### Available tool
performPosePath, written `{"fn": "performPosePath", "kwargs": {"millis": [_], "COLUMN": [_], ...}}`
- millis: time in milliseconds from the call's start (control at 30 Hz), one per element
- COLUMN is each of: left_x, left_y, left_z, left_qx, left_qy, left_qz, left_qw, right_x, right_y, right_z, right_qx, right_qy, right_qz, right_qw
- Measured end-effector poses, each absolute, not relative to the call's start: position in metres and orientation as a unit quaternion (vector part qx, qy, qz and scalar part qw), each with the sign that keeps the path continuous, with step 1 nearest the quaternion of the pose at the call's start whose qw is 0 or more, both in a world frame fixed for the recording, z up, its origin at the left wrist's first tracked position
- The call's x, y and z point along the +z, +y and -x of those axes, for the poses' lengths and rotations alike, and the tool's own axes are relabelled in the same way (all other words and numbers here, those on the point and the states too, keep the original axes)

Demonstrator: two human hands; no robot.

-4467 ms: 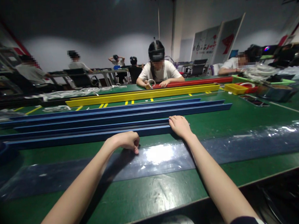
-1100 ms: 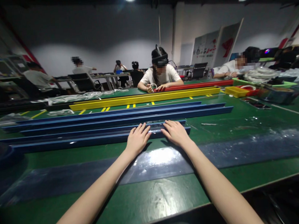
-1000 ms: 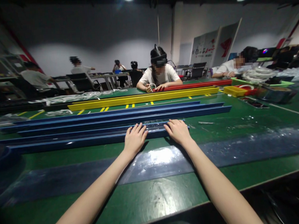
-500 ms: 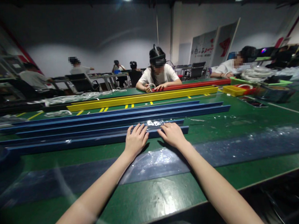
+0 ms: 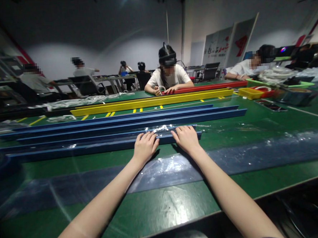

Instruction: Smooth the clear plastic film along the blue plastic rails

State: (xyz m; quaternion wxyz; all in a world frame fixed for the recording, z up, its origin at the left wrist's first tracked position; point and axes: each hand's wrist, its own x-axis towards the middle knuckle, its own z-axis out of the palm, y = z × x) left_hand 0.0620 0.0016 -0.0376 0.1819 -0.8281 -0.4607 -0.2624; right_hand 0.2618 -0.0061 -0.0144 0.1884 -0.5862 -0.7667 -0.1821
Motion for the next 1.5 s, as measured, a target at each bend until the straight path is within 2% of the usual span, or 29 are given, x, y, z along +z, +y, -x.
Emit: {"fn": "performPosePath", "kwargs": {"millis": [167, 500, 900, 1200, 1400, 1500], "left_x": [-0.038, -0.042, -0.041, -0.04, -0.042, -0.042], "left_y": [0.002, 0.007, 0.004, 0.004, 0.006, 0.006], "left_z": [-0.062, -0.061, -0.063, -0.062, -0.061, -0.061], "left_qx": [-0.275, -0.286, -0.293, -0.285, -0.28, -0.267], "left_qy": [-0.452, -0.391, -0.435, -0.425, -0.406, -0.409], "left_qz": [0.822, 0.842, 0.816, 0.824, 0.837, 0.842], "left_qw": [0.21, 0.237, 0.243, 0.245, 0.235, 0.23], "right_x": [-0.013, -0.023, -0.01, -0.013, -0.018, -0.019], "right_y": [-0.009, -0.006, -0.008, -0.007, -0.006, -0.006], "right_z": [-0.258, -0.254, -0.265, -0.262, -0.258, -0.258], "right_qx": [-0.178, -0.109, -0.204, -0.173, -0.125, -0.131], "right_qy": [-0.762, -0.869, -0.736, -0.804, -0.862, -0.86], "right_qz": [0.598, 0.441, 0.621, 0.543, 0.448, 0.447], "right_qw": [0.172, 0.197, 0.175, 0.171, 0.203, 0.208]}}
